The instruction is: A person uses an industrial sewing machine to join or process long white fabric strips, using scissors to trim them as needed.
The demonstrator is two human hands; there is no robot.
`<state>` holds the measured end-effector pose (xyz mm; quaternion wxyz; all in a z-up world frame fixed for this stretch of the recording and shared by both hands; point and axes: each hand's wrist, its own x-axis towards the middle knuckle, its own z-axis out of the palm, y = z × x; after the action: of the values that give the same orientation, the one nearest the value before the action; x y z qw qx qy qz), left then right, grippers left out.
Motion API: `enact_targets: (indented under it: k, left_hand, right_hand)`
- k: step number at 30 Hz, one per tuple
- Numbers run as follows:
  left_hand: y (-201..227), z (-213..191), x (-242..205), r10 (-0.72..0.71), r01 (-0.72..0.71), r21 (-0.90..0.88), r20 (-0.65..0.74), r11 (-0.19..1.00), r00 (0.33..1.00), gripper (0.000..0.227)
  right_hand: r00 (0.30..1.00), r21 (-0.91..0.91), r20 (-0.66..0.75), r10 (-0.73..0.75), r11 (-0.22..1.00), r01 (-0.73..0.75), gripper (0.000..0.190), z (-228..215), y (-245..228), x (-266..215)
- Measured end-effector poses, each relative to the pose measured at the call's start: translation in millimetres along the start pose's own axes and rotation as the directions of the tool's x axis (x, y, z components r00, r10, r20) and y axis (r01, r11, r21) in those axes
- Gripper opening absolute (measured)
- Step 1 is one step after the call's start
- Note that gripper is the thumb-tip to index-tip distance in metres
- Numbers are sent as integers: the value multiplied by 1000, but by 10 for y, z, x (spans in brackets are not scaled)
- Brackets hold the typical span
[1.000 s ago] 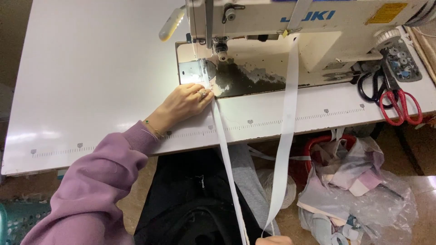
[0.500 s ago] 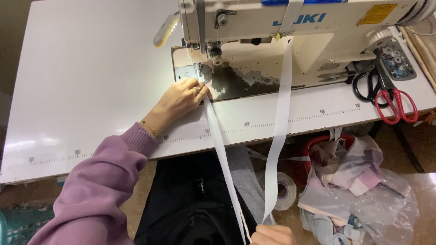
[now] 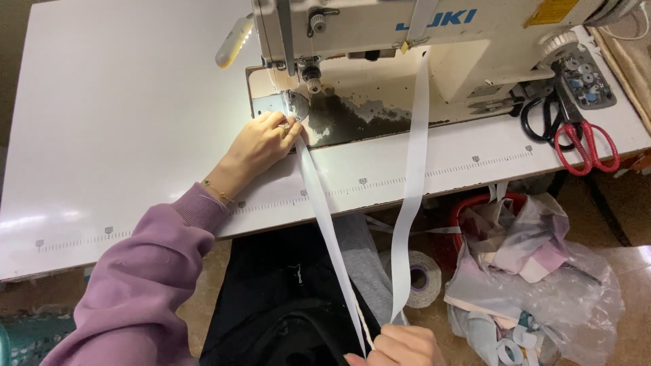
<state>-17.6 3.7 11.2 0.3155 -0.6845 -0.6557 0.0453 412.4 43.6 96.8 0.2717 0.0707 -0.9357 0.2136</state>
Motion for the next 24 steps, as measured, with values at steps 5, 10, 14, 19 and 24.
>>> enact_targets:
  k: [5,10,14,19,24]
  left_hand:
    - [-14,-58,31,-55,50,-61,-88,997,995,18]
    - [-39,5,2,-50,48,-36,-67,998,996,24]
    - [-64,-106,26,-55,48,-75,-108,996,993,23]
    - [-127,-98,-55,-417,134,-694,-257,708,872,26]
    - [-348,107,-51,-609,417,-746,20,519,793,24]
  right_hand:
    - [999,-49,-26,28,998,-29,58,3,-16,17]
    - [995,-68,-54,80,994,-84,56,-6,6,71]
    - [994,-65,-17,112,992,-112,55,-30,38,55]
    - [995,-121,-6,95,988,-95,52,-24,125,18]
    - [996,-88,-16,88,992,-89,50,43,168,-7]
